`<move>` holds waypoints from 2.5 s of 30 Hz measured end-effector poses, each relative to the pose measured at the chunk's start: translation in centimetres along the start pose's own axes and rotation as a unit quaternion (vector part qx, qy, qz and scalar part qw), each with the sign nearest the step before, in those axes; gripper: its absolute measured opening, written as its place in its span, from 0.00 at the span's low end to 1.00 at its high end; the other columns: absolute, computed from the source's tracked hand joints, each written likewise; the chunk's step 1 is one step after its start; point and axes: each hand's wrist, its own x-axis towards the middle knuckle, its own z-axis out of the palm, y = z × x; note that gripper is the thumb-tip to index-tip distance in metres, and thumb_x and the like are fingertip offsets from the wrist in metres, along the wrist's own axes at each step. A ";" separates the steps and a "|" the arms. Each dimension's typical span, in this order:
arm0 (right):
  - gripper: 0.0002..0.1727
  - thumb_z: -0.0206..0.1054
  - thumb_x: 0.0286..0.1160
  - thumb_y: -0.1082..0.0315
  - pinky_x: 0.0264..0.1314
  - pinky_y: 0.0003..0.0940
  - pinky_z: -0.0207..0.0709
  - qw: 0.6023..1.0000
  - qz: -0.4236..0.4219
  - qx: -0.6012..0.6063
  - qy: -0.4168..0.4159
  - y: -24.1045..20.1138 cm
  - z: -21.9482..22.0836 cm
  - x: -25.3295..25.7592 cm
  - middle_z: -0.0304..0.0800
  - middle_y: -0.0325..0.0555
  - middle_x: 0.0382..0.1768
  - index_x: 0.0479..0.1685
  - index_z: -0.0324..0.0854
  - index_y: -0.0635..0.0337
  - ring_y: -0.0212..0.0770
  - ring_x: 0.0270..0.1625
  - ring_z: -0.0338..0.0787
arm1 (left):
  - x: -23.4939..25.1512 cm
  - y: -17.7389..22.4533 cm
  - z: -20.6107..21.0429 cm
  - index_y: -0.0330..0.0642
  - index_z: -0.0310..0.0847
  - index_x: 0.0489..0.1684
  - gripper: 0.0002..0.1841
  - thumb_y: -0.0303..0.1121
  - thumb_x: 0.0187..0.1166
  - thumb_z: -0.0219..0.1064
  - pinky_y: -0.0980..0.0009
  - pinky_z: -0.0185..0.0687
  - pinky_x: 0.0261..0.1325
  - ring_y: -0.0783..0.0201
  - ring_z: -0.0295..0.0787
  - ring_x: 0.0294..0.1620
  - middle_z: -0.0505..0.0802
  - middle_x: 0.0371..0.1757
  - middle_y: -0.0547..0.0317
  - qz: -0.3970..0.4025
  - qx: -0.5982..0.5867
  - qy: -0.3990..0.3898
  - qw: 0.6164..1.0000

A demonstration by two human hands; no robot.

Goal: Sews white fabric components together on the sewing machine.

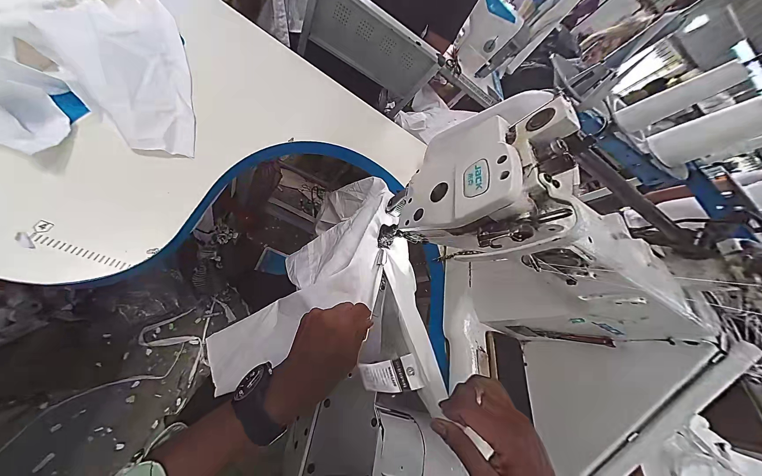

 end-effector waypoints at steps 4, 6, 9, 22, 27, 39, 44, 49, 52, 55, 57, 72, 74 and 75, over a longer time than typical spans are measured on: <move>0.08 0.68 0.71 0.72 0.36 0.49 0.82 0.985 -0.043 -0.166 -0.005 -5.3 1.1 2.0 0.92 0.50 0.24 0.28 0.91 0.63 0.53 0.30 0.92 | -0.4 0.0 0.4 0.36 0.90 0.30 0.13 0.30 0.79 0.61 0.59 0.78 0.22 0.56 0.88 0.19 0.88 0.18 0.53 0.021 -0.028 -0.012 0.999; 0.07 0.67 0.66 0.71 0.34 0.42 0.75 0.977 -0.053 -0.207 0.020 -6.3 4.5 3.0 0.89 0.43 0.19 0.23 0.88 0.57 0.47 0.27 0.88 | -1.2 0.2 0.9 0.37 0.89 0.26 0.12 0.28 0.75 0.59 0.61 0.75 0.17 0.58 0.84 0.14 0.85 0.14 0.55 0.037 -0.034 0.003 0.999; 0.07 0.67 0.69 0.72 0.69 0.58 0.72 0.978 -0.029 -0.204 0.027 -5.3 5.7 4.1 0.91 0.41 0.23 0.27 0.89 0.56 0.46 0.38 0.95 | -0.7 -0.5 0.4 0.37 0.90 0.29 0.12 0.29 0.78 0.60 0.62 0.74 0.17 0.59 0.83 0.14 0.84 0.13 0.55 0.032 -0.058 -0.021 0.998; 0.14 0.62 0.73 0.61 0.49 0.54 0.81 0.980 -0.013 -0.193 0.056 -3.2 5.0 7.2 0.87 0.43 0.20 0.24 0.87 0.56 0.49 0.31 0.92 | 2.2 -2.0 -0.1 0.32 0.87 0.29 0.14 0.27 0.83 0.57 0.56 0.75 0.31 0.54 0.85 0.23 0.87 0.21 0.49 -0.023 -0.170 -0.087 0.981; 0.18 0.61 0.79 0.61 0.49 0.47 0.85 0.986 0.026 -0.112 0.119 -0.4 1.3 5.6 0.90 0.47 0.21 0.29 0.90 0.65 0.44 0.30 0.93 | 4.3 1.3 -0.9 0.39 0.78 0.77 0.22 0.30 0.85 0.59 0.44 0.83 0.37 0.39 0.92 0.31 0.92 0.29 0.42 -0.113 -0.001 -0.171 0.979; 0.22 0.55 0.83 0.60 0.27 0.35 0.77 0.967 0.023 -0.160 0.197 4.6 -0.8 3.9 0.89 0.49 0.21 0.32 0.90 0.66 0.38 0.23 0.87 | 5.1 3.3 -1.6 0.42 0.77 0.78 0.21 0.36 0.89 0.57 0.42 0.81 0.41 0.36 0.92 0.37 0.93 0.32 0.40 -0.112 0.048 -0.205 0.971; 0.22 0.56 0.81 0.60 0.29 0.34 0.75 0.955 -0.043 -0.214 0.203 3.8 -3.5 6.4 0.88 0.52 0.24 0.30 0.90 0.66 0.43 0.26 0.86 | 9.9 5.9 0.9 0.23 0.78 0.62 0.15 0.21 0.87 0.51 0.42 0.82 0.52 0.33 0.89 0.56 0.89 0.51 0.29 -0.111 0.144 -0.359 0.915; 0.13 0.61 0.72 0.71 0.21 0.45 0.80 0.936 -0.036 -0.293 0.190 2.9 1.7 2.6 0.89 0.56 0.25 0.32 0.92 0.66 0.54 0.24 0.90 | 4.9 5.7 -0.8 0.29 0.57 0.89 0.36 0.45 0.88 0.60 0.45 0.83 0.43 0.37 0.93 0.40 0.93 0.35 0.40 -0.153 0.121 -0.273 0.942; 0.11 0.63 0.71 0.74 0.26 0.34 0.82 0.934 -0.067 -0.291 0.194 1.3 6.3 1.3 0.92 0.51 0.26 0.35 0.93 0.64 0.47 0.26 0.92 | 2.0 3.5 -1.8 0.29 0.83 0.64 0.25 0.45 0.82 0.66 0.45 0.82 0.33 0.39 0.92 0.28 0.90 0.23 0.43 -0.130 0.099 -0.129 0.978; 0.10 0.62 0.73 0.72 0.31 0.24 0.79 0.928 -0.106 -0.251 0.253 -1.3 8.8 2.4 0.89 0.45 0.23 0.33 0.91 0.61 0.39 0.27 0.88 | 0.1 1.4 -0.8 0.34 0.90 0.33 0.12 0.32 0.80 0.62 0.48 0.78 0.24 0.45 0.88 0.19 0.85 0.15 0.47 -0.030 0.037 -0.075 0.996; 0.10 0.63 0.74 0.71 0.33 0.20 0.77 0.929 -0.099 -0.213 0.287 -3.2 9.3 3.2 0.87 0.43 0.22 0.31 0.90 0.61 0.36 0.27 0.85 | -1.4 0.8 0.4 0.39 0.83 0.17 0.11 0.28 0.70 0.62 0.56 0.72 0.14 0.54 0.82 0.11 0.80 0.10 0.54 0.027 0.014 -0.015 0.999; 0.11 0.65 0.75 0.71 0.57 0.15 0.81 0.921 -0.070 -0.124 0.362 -0.9 11.7 7.3 0.97 0.51 0.39 0.26 0.88 0.60 0.33 0.48 0.95 | -0.2 -1.8 2.5 0.38 0.89 0.18 0.10 0.27 0.68 0.65 0.72 0.66 0.23 0.64 0.75 0.18 0.77 0.14 0.59 0.039 -0.056 0.109 0.992; 0.11 0.64 0.77 0.71 0.60 0.17 0.81 0.926 -0.069 -0.124 0.349 -0.5 11.3 7.8 0.98 0.52 0.41 0.29 0.90 0.61 0.36 0.51 0.96 | 0.8 -2.1 2.8 0.37 0.89 0.17 0.10 0.28 0.67 0.66 0.71 0.66 0.23 0.63 0.75 0.18 0.78 0.14 0.59 0.049 -0.041 0.123 0.990; 0.11 0.64 0.76 0.71 0.60 0.18 0.81 0.928 -0.068 -0.127 0.343 -0.3 11.0 8.2 0.98 0.53 0.42 0.30 0.90 0.61 0.37 0.52 0.96 | 1.5 -2.2 3.0 0.37 0.89 0.18 0.10 0.28 0.67 0.66 0.70 0.67 0.23 0.62 0.76 0.18 0.78 0.14 0.58 0.053 -0.030 0.128 0.990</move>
